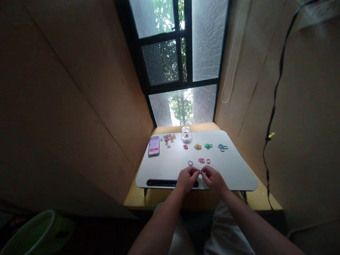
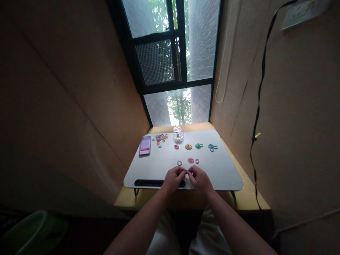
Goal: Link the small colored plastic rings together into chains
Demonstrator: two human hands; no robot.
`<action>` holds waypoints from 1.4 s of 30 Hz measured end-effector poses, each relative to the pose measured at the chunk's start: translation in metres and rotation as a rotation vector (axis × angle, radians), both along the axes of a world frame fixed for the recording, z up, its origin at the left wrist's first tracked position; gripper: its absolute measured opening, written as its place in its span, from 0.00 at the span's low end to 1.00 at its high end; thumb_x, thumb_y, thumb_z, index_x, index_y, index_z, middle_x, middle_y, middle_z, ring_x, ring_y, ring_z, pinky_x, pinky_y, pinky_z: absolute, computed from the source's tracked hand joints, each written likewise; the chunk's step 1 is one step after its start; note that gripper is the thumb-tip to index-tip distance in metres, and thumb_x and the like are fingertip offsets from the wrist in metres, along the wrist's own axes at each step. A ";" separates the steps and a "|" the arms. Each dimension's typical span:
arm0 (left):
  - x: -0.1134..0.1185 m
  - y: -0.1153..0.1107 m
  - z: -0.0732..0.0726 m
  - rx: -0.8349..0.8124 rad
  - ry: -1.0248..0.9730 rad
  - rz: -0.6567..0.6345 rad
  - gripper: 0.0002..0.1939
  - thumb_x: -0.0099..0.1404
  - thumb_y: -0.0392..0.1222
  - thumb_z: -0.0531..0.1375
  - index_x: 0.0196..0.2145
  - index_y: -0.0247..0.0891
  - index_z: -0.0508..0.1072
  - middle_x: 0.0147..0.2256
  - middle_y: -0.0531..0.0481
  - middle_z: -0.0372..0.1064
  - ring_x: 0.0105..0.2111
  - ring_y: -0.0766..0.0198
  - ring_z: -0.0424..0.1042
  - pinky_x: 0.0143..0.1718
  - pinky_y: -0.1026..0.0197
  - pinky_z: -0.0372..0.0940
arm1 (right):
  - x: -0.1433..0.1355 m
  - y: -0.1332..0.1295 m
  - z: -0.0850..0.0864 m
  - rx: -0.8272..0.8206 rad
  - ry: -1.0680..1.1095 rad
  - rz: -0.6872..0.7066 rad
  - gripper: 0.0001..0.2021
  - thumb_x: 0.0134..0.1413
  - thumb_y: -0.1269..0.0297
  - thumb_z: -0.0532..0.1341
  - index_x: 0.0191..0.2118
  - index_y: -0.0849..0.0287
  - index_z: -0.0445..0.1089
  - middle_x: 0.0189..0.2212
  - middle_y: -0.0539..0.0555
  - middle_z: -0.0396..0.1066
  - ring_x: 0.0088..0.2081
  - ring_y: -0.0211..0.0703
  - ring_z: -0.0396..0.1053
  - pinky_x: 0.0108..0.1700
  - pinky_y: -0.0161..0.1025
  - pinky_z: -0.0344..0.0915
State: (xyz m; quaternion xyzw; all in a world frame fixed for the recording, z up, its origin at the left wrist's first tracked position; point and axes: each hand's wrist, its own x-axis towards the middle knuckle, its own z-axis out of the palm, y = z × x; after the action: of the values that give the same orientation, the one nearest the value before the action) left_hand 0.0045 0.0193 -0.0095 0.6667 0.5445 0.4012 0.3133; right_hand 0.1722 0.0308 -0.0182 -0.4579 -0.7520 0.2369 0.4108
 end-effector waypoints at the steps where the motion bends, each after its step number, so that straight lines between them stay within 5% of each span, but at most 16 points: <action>1: 0.000 0.000 0.000 0.003 0.003 0.000 0.12 0.63 0.47 0.57 0.34 0.36 0.77 0.26 0.52 0.72 0.26 0.67 0.67 0.29 0.65 0.60 | 0.000 0.000 -0.001 0.003 0.000 0.004 0.08 0.59 0.61 0.55 0.31 0.56 0.66 0.25 0.49 0.67 0.27 0.39 0.64 0.30 0.35 0.60; 42: 0.000 -0.003 0.000 0.031 0.000 0.000 0.09 0.61 0.46 0.60 0.32 0.37 0.71 0.25 0.54 0.68 0.24 0.69 0.64 0.27 0.66 0.57 | -0.001 -0.001 0.000 -0.020 -0.037 0.042 0.09 0.59 0.64 0.54 0.29 0.57 0.66 0.26 0.49 0.68 0.30 0.41 0.66 0.34 0.37 0.59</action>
State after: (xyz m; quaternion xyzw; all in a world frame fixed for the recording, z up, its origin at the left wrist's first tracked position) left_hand 0.0046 0.0166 -0.0096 0.6716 0.5380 0.4096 0.3029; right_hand 0.1717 0.0302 -0.0179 -0.4505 -0.7665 0.2441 0.3871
